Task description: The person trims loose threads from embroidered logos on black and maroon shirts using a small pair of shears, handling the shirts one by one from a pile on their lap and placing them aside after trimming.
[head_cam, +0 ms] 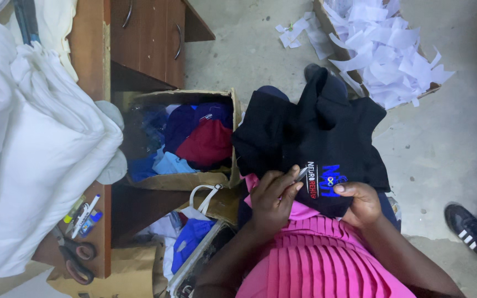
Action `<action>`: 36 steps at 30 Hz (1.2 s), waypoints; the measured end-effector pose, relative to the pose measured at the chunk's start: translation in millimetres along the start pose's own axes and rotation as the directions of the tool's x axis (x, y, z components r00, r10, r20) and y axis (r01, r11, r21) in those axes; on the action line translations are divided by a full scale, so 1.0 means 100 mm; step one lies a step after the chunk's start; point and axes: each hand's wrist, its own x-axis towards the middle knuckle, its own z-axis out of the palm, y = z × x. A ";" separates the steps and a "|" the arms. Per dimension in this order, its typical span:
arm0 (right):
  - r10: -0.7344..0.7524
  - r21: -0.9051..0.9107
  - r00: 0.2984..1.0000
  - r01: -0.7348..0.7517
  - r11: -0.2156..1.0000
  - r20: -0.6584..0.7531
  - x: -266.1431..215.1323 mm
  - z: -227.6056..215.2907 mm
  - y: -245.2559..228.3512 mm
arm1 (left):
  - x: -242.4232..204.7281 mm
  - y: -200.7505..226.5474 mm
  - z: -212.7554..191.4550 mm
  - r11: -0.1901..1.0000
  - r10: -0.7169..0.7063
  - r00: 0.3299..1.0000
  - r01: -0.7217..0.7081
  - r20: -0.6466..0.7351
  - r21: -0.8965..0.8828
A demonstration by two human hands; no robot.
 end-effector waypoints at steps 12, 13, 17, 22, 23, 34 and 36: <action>-0.046 -0.028 0.999 0.047 0.999 0.026 -0.04 0.51 -0.05 | 0.10 0.13 -0.14 0.994 -0.072 0.993 0.079 0.091 -0.081; -0.052 -0.037 0.998 0.053 0.998 0.031 -0.03 0.52 -0.05 | 0.12 0.14 -0.14 0.990 -0.082 0.993 0.092 0.090 -0.109; -0.070 -0.052 0.997 0.072 0.996 0.034 -0.05 0.59 -0.08 | 0.11 0.14 -0.16 0.979 -0.112 0.989 0.127 0.099 -0.161; -0.036 -0.041 0.999 0.036 0.999 0.023 -0.07 0.72 -0.14 | 0.07 0.08 -0.17 0.974 -0.145 0.981 0.165 0.132 -0.156; -0.033 -0.041 0.999 0.034 0.999 0.022 -0.07 0.76 -0.14 | 0.09 0.10 -0.17 0.974 -0.146 0.981 0.166 0.131 -0.155; -0.003 -0.073 1.000 0.004 0.997 0.002 -0.08 1.16 -0.20 | 0.05 -0.02 -0.08 0.989 -0.083 0.992 0.093 0.094 -0.111; 0.001 -0.081 1.000 -0.001 0.997 0.007 -0.08 1.24 -0.22 | 0.09 0.01 -0.10 0.994 -0.046 0.995 0.054 0.085 -0.090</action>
